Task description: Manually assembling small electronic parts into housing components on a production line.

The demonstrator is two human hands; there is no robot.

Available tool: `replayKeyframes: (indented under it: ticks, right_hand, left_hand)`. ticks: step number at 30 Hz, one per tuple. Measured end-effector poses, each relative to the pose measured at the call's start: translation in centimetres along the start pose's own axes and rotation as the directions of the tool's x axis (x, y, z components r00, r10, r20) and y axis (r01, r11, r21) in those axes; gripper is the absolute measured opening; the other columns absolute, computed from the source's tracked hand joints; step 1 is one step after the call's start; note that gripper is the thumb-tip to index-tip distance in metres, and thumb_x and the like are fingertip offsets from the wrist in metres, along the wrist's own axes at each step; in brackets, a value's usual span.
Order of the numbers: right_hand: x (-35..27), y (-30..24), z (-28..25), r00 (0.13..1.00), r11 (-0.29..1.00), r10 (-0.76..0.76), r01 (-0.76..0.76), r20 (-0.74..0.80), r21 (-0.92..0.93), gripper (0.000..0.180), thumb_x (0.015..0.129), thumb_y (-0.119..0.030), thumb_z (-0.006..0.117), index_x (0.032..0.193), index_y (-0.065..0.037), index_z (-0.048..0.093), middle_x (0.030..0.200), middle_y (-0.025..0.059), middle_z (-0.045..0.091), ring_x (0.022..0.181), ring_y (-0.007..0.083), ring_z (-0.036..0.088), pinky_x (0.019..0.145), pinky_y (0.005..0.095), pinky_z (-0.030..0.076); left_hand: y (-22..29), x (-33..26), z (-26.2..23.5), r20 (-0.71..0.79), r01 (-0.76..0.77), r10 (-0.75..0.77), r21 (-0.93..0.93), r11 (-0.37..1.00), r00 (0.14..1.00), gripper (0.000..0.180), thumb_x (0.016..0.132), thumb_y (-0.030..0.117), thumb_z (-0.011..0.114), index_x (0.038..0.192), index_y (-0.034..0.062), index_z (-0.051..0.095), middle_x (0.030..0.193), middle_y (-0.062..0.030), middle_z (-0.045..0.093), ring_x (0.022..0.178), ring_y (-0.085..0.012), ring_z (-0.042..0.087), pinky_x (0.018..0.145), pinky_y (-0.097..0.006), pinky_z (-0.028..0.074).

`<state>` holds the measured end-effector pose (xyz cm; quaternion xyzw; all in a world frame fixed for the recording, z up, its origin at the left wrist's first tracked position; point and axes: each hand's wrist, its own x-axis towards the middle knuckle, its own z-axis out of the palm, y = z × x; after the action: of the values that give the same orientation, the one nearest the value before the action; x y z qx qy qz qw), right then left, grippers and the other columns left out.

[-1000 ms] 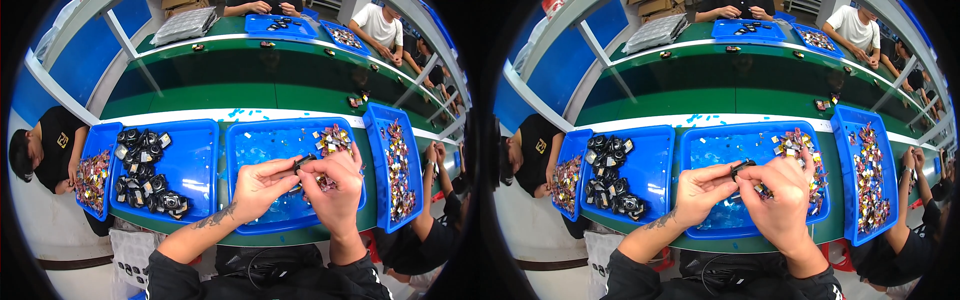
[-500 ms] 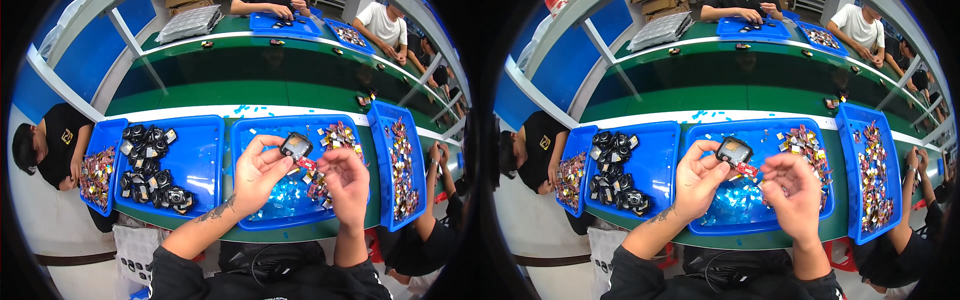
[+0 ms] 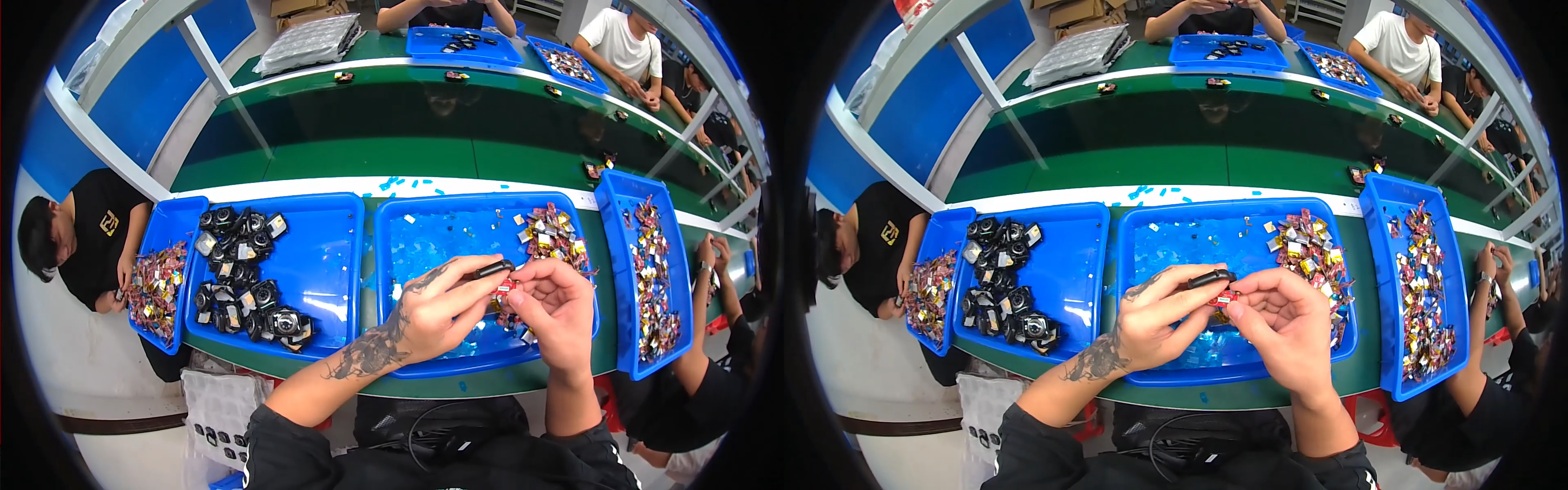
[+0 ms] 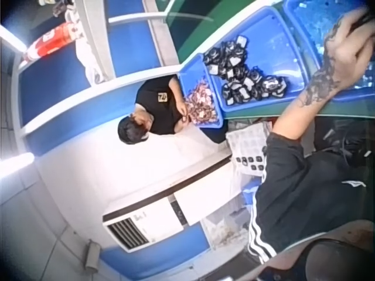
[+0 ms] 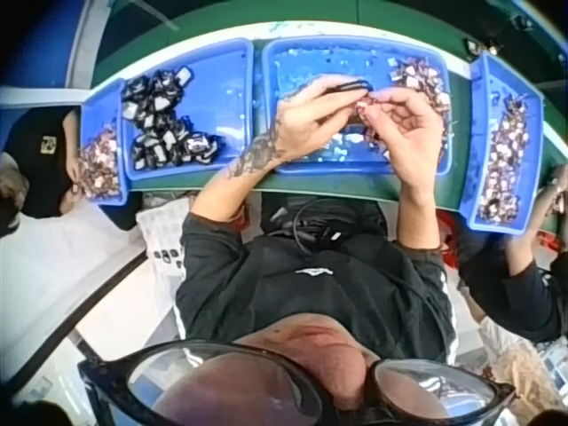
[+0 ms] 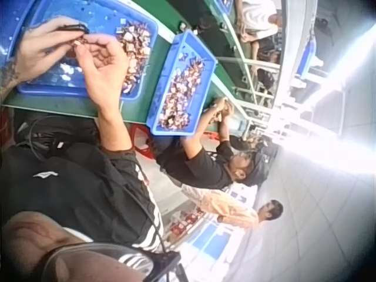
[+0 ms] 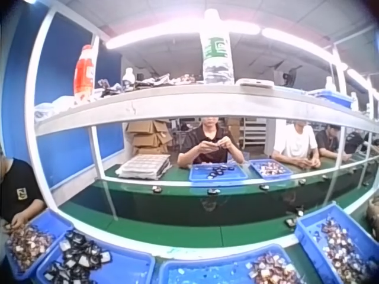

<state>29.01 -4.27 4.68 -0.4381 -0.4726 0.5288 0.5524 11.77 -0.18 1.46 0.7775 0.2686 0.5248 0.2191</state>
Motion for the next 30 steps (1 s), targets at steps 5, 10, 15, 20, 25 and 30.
replayKeyframes:
  ticks: [5, 10, 15, 20, 25, 30]
  right_hand:
    - [-0.2, -0.2, -0.8, 0.999, 0.999, 0.008, -0.007, 0.039, -0.040, 0.007, 0.087, 0.005, 0.064, 0.094, 0.005, 0.062, 0.091, 0.0063, 0.064, 0.078, 0.0079, 0.061, 0.067, 0.0196, 0.051]
    - [0.5, 0.2, -0.9, 0.975, 0.855, -0.213, 0.216, 0.060, -0.471, 0.007, 0.090, -0.001, 0.063, 0.086, 0.002, 0.058, 0.086, 0.0040, 0.058, 0.074, 0.0056, 0.056, 0.061, 0.0211, 0.049]
    - [0.5, -0.1, -1.6, 0.996, 0.968, -0.003, 0.026, 0.093, -0.250, 0.006, 0.090, -0.001, 0.064, 0.089, 0.001, 0.058, 0.085, 0.0035, 0.057, 0.070, 0.0051, 0.056, 0.061, 0.0199, 0.047]
    - [0.3, 0.5, -0.7, 0.997, 0.994, 0.042, -0.035, 0.067, -0.108, 0.014, 0.087, 0.003, 0.066, 0.097, 0.000, 0.056, 0.084, 0.0026, 0.058, 0.069, 0.0048, 0.056, 0.061, 0.0189, 0.046]
    - [0.3, 1.1, 0.9, 0.978, 0.942, -0.190, 0.156, -0.090, -0.299, 0.038, 0.081, 0.008, 0.069, 0.111, -0.002, 0.049, 0.084, 0.0028, 0.060, 0.072, 0.0041, 0.056, 0.063, 0.0170, 0.044]
    - [0.3, 1.3, 0.7, 0.982, 0.940, -0.161, 0.121, -0.100, -0.320, 0.038, 0.081, 0.007, 0.070, 0.111, -0.002, 0.049, 0.084, 0.0021, 0.059, 0.071, 0.0034, 0.054, 0.062, 0.0167, 0.043]
  left_hand:
    - [-0.5, -0.1, -0.3, 0.056, -0.058, 0.058, 0.000, 0.998, 0.997, 0.029, 0.075, -0.004, 0.073, 0.103, 0.0008, 0.071, 0.107, -0.0149, 0.067, 0.087, -0.0253, 0.070, 0.072, -0.031, 0.058]
    - [0.2, 0.0, -1.2, 0.207, 0.151, -0.137, -0.053, 0.987, 0.969, 0.019, 0.080, -0.006, 0.070, 0.098, -0.0017, 0.071, 0.098, -0.0143, 0.068, 0.077, -0.0201, 0.069, 0.065, -0.026, 0.056]
    - [-0.2, 0.0, -0.9, 0.396, 0.633, -0.496, -0.431, 0.643, 0.773, 0.015, 0.088, -0.005, 0.064, 0.102, -0.0065, 0.069, 0.088, -0.0089, 0.066, 0.084, -0.0112, 0.064, 0.068, -0.024, 0.056]
    - [-1.0, -0.4, -0.4, 0.487, 0.753, -0.578, -0.484, 0.445, 0.655, 0.018, 0.088, -0.006, 0.063, 0.106, -0.0073, 0.068, 0.099, -0.0120, 0.068, 0.093, -0.0147, 0.065, 0.081, -0.026, 0.056]
    - [-0.1, -0.1, -0.4, 0.397, 0.679, -0.566, -0.559, 0.475, 0.723, 0.026, 0.089, -0.007, 0.062, 0.114, -0.0059, 0.066, 0.110, -0.0143, 0.066, 0.098, -0.0159, 0.065, 0.083, -0.026, 0.056]
    - [-0.3, -0.6, -0.3, 0.331, 0.593, -0.506, -0.589, 0.549, 0.797, 0.032, 0.089, -0.005, 0.061, 0.121, -0.0005, 0.064, 0.122, -0.0155, 0.061, 0.106, -0.0195, 0.064, 0.090, -0.027, 0.055]
